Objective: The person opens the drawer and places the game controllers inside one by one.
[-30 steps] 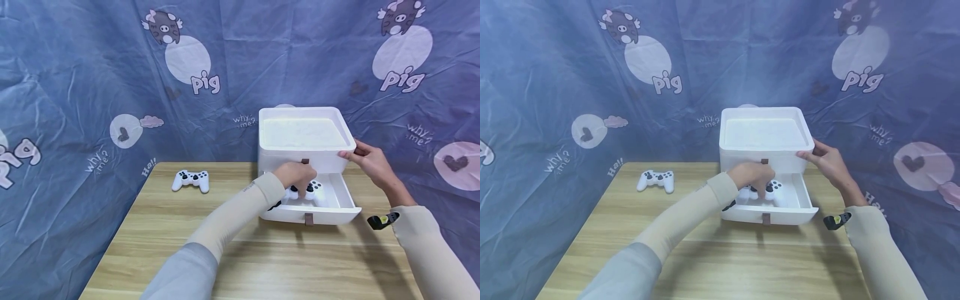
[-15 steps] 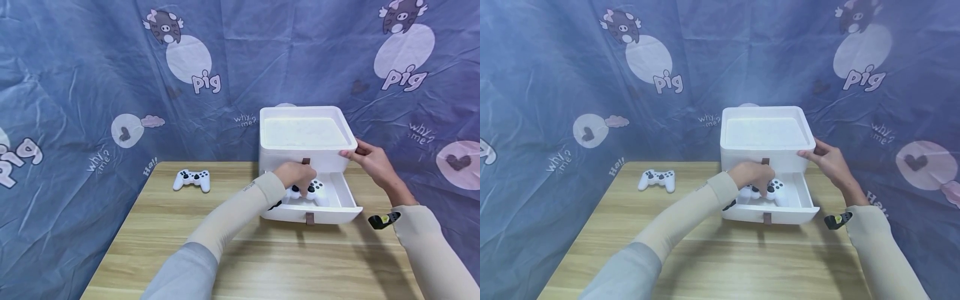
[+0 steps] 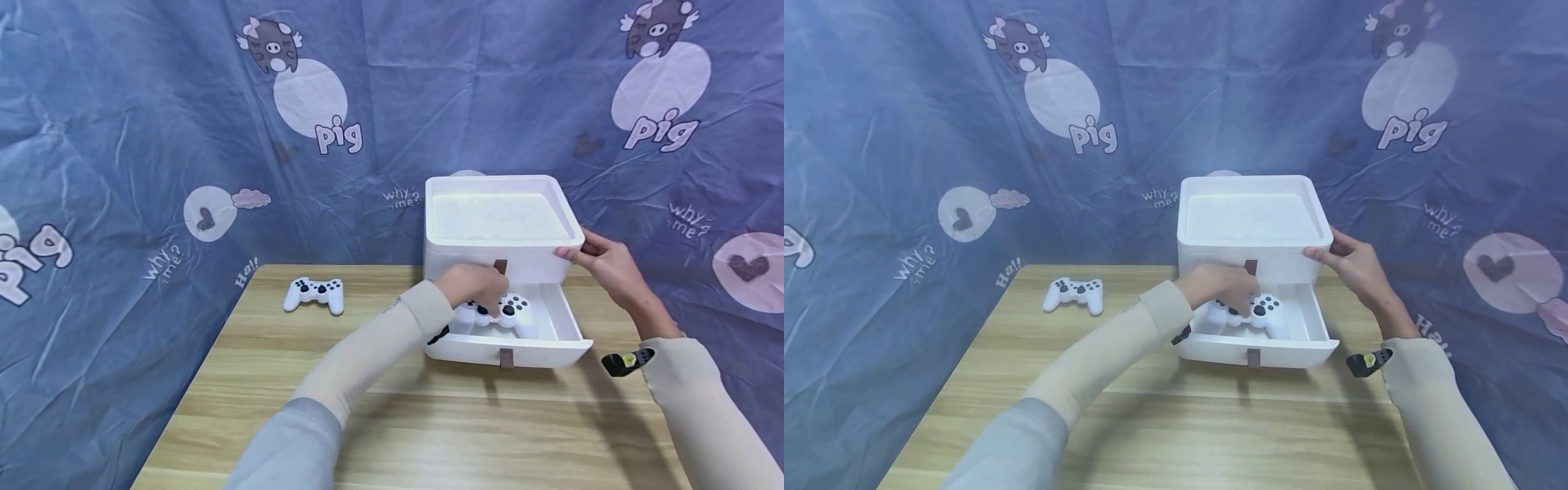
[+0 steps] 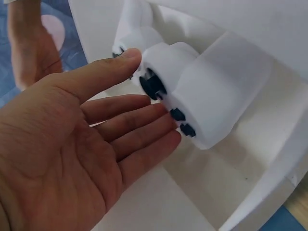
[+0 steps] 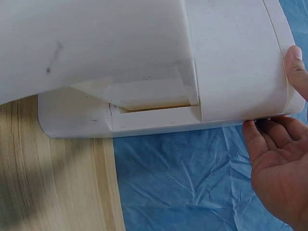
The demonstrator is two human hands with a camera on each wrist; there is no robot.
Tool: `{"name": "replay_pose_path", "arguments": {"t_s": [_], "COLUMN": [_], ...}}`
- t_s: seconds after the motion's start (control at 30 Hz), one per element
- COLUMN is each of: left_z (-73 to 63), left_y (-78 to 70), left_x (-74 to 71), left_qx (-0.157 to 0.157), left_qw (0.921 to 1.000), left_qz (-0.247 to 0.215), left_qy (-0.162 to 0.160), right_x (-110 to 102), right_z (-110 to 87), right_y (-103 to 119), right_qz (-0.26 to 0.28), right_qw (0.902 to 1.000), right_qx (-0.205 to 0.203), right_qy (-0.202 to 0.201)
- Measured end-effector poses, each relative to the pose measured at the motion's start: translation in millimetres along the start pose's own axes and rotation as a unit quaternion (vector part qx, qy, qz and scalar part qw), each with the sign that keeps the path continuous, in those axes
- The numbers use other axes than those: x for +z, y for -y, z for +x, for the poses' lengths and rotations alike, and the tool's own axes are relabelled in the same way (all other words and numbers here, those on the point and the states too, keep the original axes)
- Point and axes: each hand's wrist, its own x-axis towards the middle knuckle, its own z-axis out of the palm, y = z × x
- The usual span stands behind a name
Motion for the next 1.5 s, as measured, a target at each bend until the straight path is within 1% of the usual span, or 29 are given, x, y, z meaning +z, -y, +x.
{"name": "replay_pose_path", "arguments": {"t_s": [0.13,0.2,0.3,0.43,0.57,0.7,0.77,0.87,0.93,1.0,1.07,1.17,1.23,1.3,1.33,1.5], "left_z": [-6.4,-11.3,-19.9,-31.9,-42.9,-53.5,-59.6,-68.1,-73.6,-78.4,-82.4,-86.5,-88.0,-88.7,-88.8,-87.7], "left_y": [14.8,22.3,32.4,42.8,47.5,47.1,45.8,42.6,39.8,36.5,32.8,25.8,20.3,14.4,11.4,-2.1], "left_x": [-0.9,-1.5,-1.5,0.5,3.9,9.1,13.1,21.6,28.7,36.6,45.0,57.6,65.9,74.1,78.2,96.9], "left_qx": [0.029,0.046,0.086,0.128,0.151,0.166,0.17,0.177,0.18,0.185,0.188,0.186,0.18,0.175,0.171,0.152], "left_qw": [0.999,0.9976,0.9935,0.9837,0.9702,0.954,0.9442,0.9272,0.9158,0.9041,0.8925,0.8751,0.865,0.8587,0.8575,0.8571], "left_qz": [-0.033,-0.048,-0.053,-0.077,-0.12,-0.142,-0.158,-0.182,-0.206,-0.235,-0.27,-0.32,-0.35,-0.372,-0.38,-0.396], "left_qy": [-0.008,-0.019,-0.051,-0.1,-0.146,-0.205,-0.233,-0.275,-0.294,-0.305,-0.309,-0.312,-0.311,-0.307,-0.302,-0.293], "right_x": [-0.2,0.0,0.5,0.6,0.5,1.4,2.1,3.0,3.2,3.2,2.9,2.2,1.7,1.4,1.4,2.1], "right_z": [-0.5,-0.5,-0.9,-0.8,0.6,2.3,3.0,3.5,3.7,3.5,3.2,2.1,1.4,0.9,0.7,1.2], "right_y": [-1.2,-1.9,-2.5,-2.4,-2.7,-5.0,-6.2,-6.7,-5.8,-4.3,-2.7,-1.1,-0.7,-0.8,-0.9,-2.6], "right_qz": [0.002,0.005,0.01,0.015,0.024,0.037,0.045,0.046,0.042,0.036,0.031,0.028,0.029,0.033,0.033,0.033], "right_qw": [1.0,1.0,0.9999,0.9998,0.9996,0.9991,0.9988,0.9986,0.9989,0.9992,0.9995,0.9996,0.9995,0.9994,0.9994,0.9995], "right_qx": [0.0,-0.002,-0.004,-0.009,-0.014,-0.019,-0.022,-0.025,-0.021,-0.016,-0.011,-0.007,-0.007,-0.007,-0.006,-0.002], "right_qy": [-0.002,-0.002,-0.002,-0.005,-0.005,-0.003,-0.002,-0.003,-0.003,-0.004,-0.004,-0.004,-0.004,-0.003,-0.003,-0.004]}}
